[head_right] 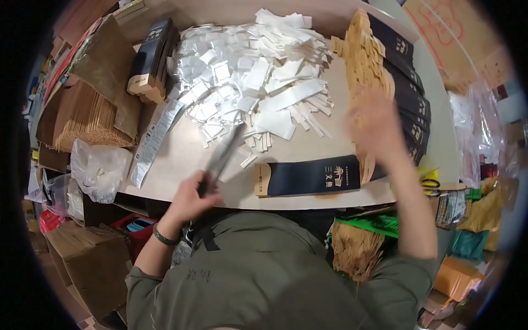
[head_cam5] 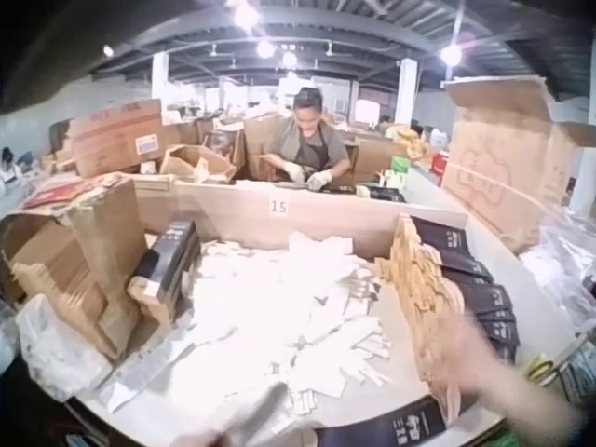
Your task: Sorting small white packets and matching them with printed labels before placing them into paper packaging.
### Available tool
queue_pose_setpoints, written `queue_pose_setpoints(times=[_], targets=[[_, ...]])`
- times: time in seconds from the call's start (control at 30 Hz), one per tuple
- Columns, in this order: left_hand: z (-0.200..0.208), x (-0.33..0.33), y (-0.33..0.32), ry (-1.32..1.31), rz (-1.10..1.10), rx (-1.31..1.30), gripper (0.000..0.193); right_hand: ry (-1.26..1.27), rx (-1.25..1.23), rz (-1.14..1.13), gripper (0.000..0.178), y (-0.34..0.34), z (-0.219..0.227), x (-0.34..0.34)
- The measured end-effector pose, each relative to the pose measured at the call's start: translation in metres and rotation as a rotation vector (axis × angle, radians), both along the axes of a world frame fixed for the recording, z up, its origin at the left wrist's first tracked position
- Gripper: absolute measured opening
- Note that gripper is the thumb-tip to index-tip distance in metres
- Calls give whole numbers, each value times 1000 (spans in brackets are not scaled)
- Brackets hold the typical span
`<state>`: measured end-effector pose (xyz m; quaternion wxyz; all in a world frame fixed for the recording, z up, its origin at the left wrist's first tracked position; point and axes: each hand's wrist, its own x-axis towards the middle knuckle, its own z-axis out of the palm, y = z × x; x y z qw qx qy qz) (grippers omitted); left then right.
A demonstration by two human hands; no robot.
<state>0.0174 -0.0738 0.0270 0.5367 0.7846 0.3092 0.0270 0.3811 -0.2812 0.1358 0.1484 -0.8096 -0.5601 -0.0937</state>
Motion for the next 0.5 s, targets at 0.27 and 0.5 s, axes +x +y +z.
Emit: queue_pose_setpoints(times=[0.27, 0.5], targets=[[17, 42, -48, -177, -376, -45, 35, 144, -61, 527, 37, 36, -110, -133], [-4, 0, -13, 59, 32, 573, 52, 429, -150, 56, 26, 49, -108, -169]])
